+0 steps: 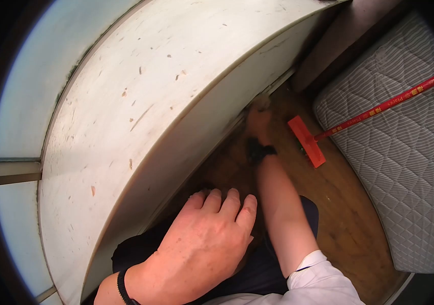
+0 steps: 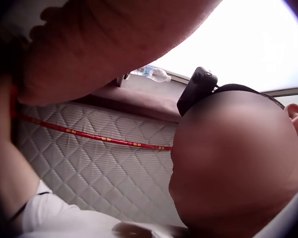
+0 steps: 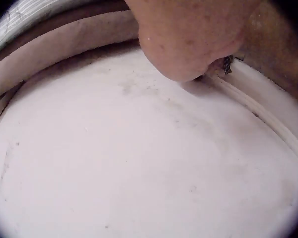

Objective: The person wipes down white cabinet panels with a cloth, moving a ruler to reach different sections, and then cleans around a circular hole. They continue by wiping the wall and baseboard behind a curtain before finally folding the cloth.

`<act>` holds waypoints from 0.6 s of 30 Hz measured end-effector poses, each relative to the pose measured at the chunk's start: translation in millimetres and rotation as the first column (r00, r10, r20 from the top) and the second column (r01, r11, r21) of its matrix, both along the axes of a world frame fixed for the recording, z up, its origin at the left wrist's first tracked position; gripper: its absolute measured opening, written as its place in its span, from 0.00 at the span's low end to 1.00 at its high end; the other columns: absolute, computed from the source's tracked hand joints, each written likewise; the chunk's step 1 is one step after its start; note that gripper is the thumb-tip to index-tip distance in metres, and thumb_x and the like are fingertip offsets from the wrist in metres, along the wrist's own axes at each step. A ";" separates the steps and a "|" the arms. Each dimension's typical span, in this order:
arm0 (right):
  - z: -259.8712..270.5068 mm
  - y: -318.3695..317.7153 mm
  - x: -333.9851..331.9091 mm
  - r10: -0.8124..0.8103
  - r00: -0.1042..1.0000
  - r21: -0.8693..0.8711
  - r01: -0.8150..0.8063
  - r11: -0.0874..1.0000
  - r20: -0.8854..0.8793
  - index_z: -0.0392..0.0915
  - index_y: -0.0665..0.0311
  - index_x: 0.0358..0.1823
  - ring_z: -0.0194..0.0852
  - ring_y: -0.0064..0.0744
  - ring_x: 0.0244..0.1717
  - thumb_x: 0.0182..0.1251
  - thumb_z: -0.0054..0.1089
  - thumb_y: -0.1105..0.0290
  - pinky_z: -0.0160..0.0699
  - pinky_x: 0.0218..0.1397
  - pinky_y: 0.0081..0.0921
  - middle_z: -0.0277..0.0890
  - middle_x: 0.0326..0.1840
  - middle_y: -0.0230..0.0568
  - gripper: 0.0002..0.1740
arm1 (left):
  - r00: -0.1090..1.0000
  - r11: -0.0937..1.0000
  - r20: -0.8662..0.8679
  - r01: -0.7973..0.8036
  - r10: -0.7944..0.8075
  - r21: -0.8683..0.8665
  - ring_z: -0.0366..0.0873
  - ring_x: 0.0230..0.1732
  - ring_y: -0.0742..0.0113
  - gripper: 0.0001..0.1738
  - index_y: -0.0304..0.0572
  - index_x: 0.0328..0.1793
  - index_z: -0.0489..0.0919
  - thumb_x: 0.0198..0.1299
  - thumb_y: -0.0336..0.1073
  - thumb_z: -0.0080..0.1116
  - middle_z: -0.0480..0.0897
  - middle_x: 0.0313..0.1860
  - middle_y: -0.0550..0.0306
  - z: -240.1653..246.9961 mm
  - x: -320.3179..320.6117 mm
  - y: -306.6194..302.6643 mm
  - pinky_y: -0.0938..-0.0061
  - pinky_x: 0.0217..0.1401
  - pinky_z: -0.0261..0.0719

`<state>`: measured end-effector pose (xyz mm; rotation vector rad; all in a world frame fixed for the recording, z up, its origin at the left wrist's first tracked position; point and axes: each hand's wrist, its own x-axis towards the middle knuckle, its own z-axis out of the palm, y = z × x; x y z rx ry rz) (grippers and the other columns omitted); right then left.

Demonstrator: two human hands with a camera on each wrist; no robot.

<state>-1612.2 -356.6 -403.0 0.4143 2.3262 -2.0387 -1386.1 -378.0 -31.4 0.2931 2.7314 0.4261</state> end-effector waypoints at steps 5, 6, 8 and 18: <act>-22.6 -21.5 111.7 0.178 0.980 0.272 -0.147 0.951 -0.094 0.80 0.79 0.45 0.85 0.54 0.47 0.65 0.62 0.61 0.80 0.54 0.46 0.84 0.45 0.65 0.22 | 1.000 1.000 0.005 0.009 -0.009 -0.015 0.80 0.56 0.53 0.32 0.34 0.65 0.74 0.56 0.39 0.71 0.80 0.56 0.47 -12.1 -4.0 3.5 0.62 0.56 0.78; -3.2 -26.5 132.6 0.176 0.975 0.281 -0.133 0.951 -0.134 0.81 0.78 0.45 0.85 0.56 0.46 0.65 0.61 0.61 0.79 0.55 0.48 0.83 0.44 0.65 0.21 | 1.000 1.000 0.000 0.009 -0.009 -0.021 0.80 0.56 0.53 0.32 0.34 0.66 0.74 0.56 0.39 0.71 0.80 0.57 0.47 -12.9 -6.3 4.8 0.62 0.56 0.78; -24.6 -40.9 144.1 0.123 0.987 0.207 -0.100 0.973 -0.102 0.79 0.80 0.45 0.83 0.59 0.48 0.66 0.61 0.62 0.77 0.57 0.50 0.82 0.43 0.67 0.21 | 1.000 0.999 -0.006 0.018 -0.018 -0.026 0.80 0.57 0.53 0.32 0.34 0.66 0.74 0.56 0.39 0.71 0.80 0.57 0.46 -15.5 -9.7 7.0 0.62 0.57 0.77; -36.3 -1.4 -57.8 -0.039 0.996 0.324 0.064 0.944 -0.081 0.77 0.77 0.44 0.81 0.69 0.48 0.63 0.61 0.66 0.80 0.51 0.53 0.81 0.45 0.71 0.18 | 0.996 0.999 0.087 -0.006 0.010 -0.050 0.79 0.58 0.51 0.32 0.35 0.68 0.73 0.60 0.39 0.69 0.80 0.59 0.47 -7.9 -10.6 14.3 0.60 0.60 0.76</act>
